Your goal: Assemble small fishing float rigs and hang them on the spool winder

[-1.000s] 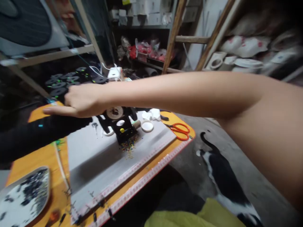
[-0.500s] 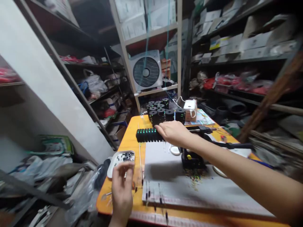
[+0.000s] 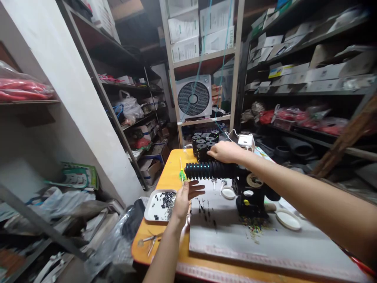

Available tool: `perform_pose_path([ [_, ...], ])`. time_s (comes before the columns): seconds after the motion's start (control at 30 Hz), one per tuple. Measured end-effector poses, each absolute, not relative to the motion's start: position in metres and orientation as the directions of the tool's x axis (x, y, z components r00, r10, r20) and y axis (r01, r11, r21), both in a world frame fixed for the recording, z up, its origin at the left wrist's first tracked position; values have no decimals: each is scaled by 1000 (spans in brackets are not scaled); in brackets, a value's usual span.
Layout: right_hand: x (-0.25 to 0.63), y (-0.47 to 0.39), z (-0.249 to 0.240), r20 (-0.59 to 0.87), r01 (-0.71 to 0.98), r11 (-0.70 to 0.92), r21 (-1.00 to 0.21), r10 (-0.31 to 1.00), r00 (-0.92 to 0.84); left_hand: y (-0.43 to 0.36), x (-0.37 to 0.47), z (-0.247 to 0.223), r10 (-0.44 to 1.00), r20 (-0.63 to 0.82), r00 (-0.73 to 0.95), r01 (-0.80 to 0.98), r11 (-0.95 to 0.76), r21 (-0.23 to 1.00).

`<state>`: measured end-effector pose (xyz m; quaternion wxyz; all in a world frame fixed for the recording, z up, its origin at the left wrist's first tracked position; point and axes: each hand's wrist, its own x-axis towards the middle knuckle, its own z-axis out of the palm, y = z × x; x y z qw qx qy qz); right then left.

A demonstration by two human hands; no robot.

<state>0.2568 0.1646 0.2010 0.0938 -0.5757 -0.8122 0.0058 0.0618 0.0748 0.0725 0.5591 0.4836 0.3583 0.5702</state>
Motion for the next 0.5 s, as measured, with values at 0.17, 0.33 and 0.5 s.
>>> perform_pose_path([
  [0.17, 251, 103, 169, 438, 927, 374, -9, 835, -333, 78, 53, 72, 982, 166, 86, -260, -139, 956],
  [0.33, 251, 88, 146, 454, 913, 407, -11, 816, -359, 84, 45, 71, 972, 234, -9, -177, -232, 957],
  [0.5, 263, 130, 174, 236, 892, 440, -103, 882, -407, 95, 38, 90, 922, 386, -24, -23, -386, 922],
])
